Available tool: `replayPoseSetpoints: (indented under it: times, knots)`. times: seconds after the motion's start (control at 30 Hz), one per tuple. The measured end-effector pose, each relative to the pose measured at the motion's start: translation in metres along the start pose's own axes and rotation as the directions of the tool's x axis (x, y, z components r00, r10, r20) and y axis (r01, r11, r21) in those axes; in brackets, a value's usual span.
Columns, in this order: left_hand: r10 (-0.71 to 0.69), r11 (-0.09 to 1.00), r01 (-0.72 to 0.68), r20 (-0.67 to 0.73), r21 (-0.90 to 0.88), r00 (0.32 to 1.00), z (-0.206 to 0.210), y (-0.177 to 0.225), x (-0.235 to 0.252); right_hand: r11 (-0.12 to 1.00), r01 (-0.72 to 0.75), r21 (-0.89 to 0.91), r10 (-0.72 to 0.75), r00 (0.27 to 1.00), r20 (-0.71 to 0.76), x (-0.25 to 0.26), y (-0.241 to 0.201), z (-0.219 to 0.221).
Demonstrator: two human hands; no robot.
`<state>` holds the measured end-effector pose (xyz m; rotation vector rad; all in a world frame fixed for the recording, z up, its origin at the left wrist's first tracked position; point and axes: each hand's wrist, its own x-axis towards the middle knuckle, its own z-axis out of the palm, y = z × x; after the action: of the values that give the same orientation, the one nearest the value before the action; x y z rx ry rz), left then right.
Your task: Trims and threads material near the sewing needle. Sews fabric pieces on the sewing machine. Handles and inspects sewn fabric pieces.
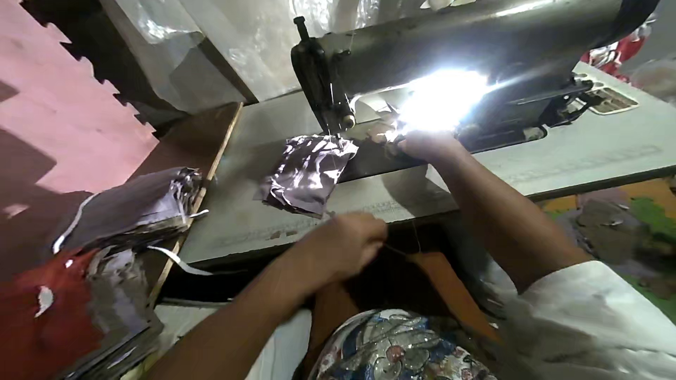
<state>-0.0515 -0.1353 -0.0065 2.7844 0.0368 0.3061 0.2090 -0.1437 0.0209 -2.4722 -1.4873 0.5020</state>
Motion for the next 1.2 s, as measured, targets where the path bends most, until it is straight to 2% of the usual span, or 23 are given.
replayPoseSetpoints:
  times: [0.1,0.13,0.2,0.27,0.37,0.47,0.57,0.67,0.83,0.97,1.13,1.2]
  knots:
    - [-0.141,0.99,0.142,-0.076,0.01,0.987,-0.014,-0.043,0.007,0.977,0.162,0.141,-0.158,0.987,-0.04,0.018,0.019,0.004]
    - [-0.201,0.98,0.201,-0.089,-0.017,0.975,-0.018,-0.054,0.01,0.976,0.139,0.17,-0.134,0.99,-0.041,0.016,0.019,-0.001]
    - [-0.28,0.959,0.271,-0.136,-0.081,0.95,-0.023,-0.073,0.017,0.993,-0.016,0.116,0.024,0.997,-0.067,0.001,0.016,-0.014]
    - [-0.28,0.959,0.267,-0.204,-0.09,0.938,-0.023,-0.093,0.022,0.992,-0.033,0.119,0.044,0.995,-0.093,-0.018,0.028,-0.007]
    - [-0.388,0.922,0.38,-0.223,-0.081,0.894,-0.026,-0.1,0.03,0.983,0.179,0.033,-0.168,0.962,-0.216,-0.069,0.04,0.003]
    - [-0.364,0.929,0.368,-0.251,-0.035,0.897,-0.025,-0.108,0.033,0.968,0.227,-0.104,-0.244,0.948,-0.207,-0.117,0.041,0.014]
    - [-0.287,0.953,0.303,-0.3,0.006,0.91,-0.021,-0.116,0.034,0.938,0.231,-0.258,-0.287,0.936,-0.203,-0.138,0.031,0.022]
    - [-0.259,0.96,0.281,-0.324,0.02,0.91,-0.018,-0.117,0.035,0.902,0.271,-0.337,-0.35,0.915,-0.2,-0.138,0.024,0.023]
    - [-0.225,0.964,0.26,-0.339,0.06,0.913,-0.018,-0.116,0.034,0.873,0.323,-0.366,-0.413,0.888,-0.201,-0.132,0.018,0.024]
    - [-0.277,0.951,0.306,-0.347,0.031,0.896,-0.019,-0.118,0.035,0.864,0.32,-0.39,-0.418,0.886,-0.2,-0.13,0.016,0.026]
    - [-0.38,0.912,0.409,-0.39,-0.009,0.839,-0.016,-0.144,0.043,0.934,0.18,-0.31,-0.263,0.932,-0.25,-0.098,0.014,0.026]
    - [-0.483,0.863,0.504,-0.347,-0.034,0.804,-0.018,-0.146,0.05,0.956,0.102,-0.274,-0.178,0.946,-0.272,-0.073,0.011,0.024]
